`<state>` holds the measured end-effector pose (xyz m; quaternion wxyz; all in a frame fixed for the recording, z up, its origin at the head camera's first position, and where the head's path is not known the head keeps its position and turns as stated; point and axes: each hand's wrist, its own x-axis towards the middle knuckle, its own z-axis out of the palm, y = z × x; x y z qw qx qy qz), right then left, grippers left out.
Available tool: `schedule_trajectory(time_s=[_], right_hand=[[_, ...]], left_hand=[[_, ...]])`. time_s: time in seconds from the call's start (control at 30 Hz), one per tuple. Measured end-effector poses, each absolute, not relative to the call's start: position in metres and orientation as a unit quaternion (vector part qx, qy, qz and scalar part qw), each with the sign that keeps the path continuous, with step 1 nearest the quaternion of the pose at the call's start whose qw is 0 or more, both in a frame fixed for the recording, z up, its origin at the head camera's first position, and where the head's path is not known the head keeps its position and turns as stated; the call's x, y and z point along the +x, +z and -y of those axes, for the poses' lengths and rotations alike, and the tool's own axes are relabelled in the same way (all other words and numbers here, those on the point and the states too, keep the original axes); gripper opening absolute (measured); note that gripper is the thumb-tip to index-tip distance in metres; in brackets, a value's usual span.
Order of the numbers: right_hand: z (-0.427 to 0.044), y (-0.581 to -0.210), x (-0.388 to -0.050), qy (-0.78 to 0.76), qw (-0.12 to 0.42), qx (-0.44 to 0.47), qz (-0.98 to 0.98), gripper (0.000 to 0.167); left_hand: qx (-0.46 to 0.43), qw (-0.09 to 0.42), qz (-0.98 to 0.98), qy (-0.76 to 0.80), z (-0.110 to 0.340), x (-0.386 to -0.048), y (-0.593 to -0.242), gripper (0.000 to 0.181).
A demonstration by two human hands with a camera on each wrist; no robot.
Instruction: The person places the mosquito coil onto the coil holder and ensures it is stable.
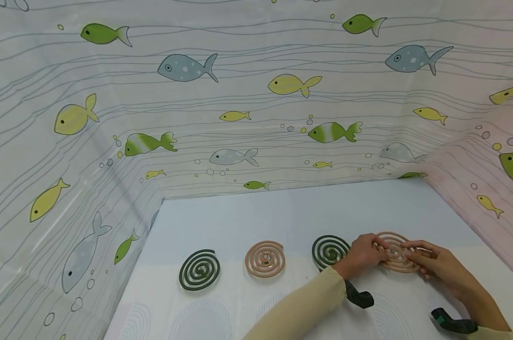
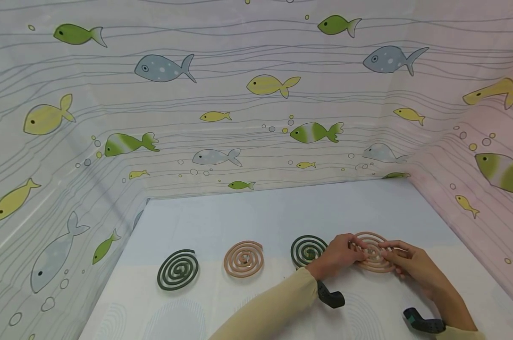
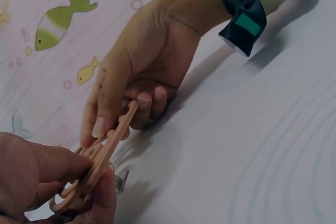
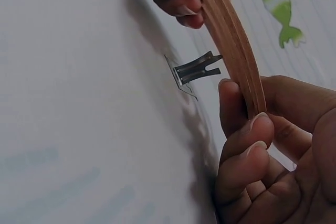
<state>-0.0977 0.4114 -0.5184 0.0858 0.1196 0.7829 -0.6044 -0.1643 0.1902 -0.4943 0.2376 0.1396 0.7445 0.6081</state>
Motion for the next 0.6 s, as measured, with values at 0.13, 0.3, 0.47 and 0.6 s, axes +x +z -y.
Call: schedule_trajectory(time_s=[0.13,0.3,0.47,0.6], right_hand=[[-0.4106,-0.5192,-0.0978,-0.603,0.085,0.121,-0.784,0.028],[-0.4107,-0.5201,-0.0986,-0.601,0.076,0.12,-0.786,0.031],[-0.411,-0.5215,-0.0988,-0.604,0.077,0.125,-0.783,0.029],[-0.4121,-0.5241,-0.0981,-0.609,0.084,0.122,-0.779,0.028]], left_hand=[[0.13,0.233,-0.734,0.625,-0.1903,-0.1629,-0.4963,0.013],[0.111,0.223,-0.719,0.649,-0.1903,-0.1614,-0.4973,0.014],[0.106,0.218,-0.714,0.657,-0.1891,-0.1613,-0.4978,0.015],[0.101,0.224,-0.715,0.655,-0.1883,-0.161,-0.4988,0.017]])
